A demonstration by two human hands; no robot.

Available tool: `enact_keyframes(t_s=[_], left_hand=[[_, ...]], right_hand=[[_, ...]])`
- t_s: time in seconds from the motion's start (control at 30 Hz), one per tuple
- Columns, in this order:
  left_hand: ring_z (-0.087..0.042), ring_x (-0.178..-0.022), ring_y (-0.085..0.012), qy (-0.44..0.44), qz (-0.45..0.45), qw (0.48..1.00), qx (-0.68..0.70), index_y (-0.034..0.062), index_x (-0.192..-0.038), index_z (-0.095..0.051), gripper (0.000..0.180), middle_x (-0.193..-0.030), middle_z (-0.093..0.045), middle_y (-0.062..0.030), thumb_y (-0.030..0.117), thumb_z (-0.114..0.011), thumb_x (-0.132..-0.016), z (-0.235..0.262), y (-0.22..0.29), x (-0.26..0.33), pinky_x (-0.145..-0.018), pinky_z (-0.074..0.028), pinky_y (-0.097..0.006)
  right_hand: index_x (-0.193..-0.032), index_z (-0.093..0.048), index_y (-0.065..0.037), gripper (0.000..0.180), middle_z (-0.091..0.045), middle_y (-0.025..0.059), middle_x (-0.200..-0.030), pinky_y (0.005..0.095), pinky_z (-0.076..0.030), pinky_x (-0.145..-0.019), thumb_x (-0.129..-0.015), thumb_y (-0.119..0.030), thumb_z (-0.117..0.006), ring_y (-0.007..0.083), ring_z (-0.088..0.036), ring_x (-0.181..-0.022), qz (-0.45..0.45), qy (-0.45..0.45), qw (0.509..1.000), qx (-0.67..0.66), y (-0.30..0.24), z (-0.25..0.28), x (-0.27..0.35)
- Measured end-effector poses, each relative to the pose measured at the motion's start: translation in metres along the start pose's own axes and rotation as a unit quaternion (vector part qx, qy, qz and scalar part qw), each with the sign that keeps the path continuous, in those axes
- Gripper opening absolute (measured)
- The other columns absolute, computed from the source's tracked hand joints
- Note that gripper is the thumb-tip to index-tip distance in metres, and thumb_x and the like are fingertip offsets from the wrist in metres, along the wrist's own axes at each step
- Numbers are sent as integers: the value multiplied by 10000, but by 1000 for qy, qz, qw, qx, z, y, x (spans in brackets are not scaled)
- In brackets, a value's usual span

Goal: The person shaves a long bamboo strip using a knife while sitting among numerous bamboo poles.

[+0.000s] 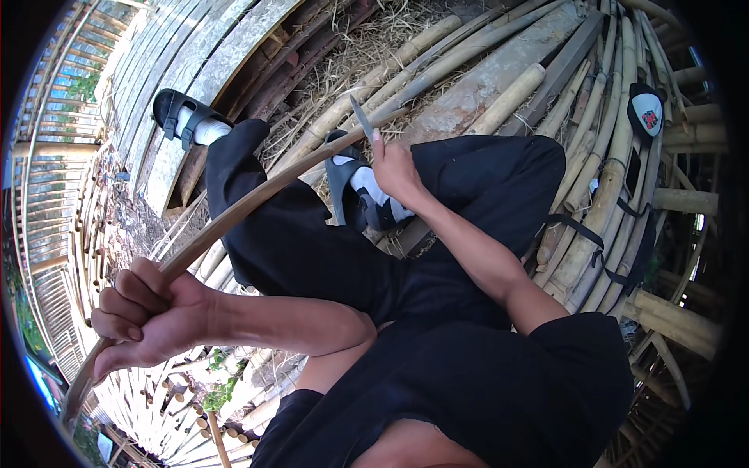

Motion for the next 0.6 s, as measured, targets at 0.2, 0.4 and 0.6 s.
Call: enact_keyframes(t_s=[0.2, 0.4, 0.6], left_hand=[[-91, -403, -43, -4, 15, 1000, 8, 162, -552, -270, 572, -478, -151, 62, 619, -385, -877, -3, -5, 1, -379, -77, -206], [-87, -406, -43, 6, 11, 1000, 3, 160, -559, -265, 574, -481, -148, 62, 623, -387, -874, -2, -4, 4, -384, -76, -206], [-94, -407, -43, -5, 15, 1000, 23, 158, -561, -266, 573, -481, -147, 61, 623, -387, -873, -5, -3, -1, -385, -79, -207]], right_hand=[[-748, -615, 95, 611, -587, 339, -813, 529, -447, -772, -959, -393, -313, 490, -572, -834, -40, 30, 998, 24, 34, 12, -19], [-720, -593, 98, 626, -533, 359, -733, 548, -421, -743, -957, -414, -323, 508, -543, -833, 15, -3, 1000, -25, -24, 0, 20], [-731, -610, 91, 588, -582, 342, -781, 526, -457, -753, -959, -371, -326, 492, -574, -817, -37, 28, 998, 29, 24, 19, -10]])
Point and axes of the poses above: each hand's wrist, its own x-axis away from the middle knuckle, its own z-axis out of the back of the hand, y = z × x, the point moved 9 cm from there along -x, towards the middle knuckle
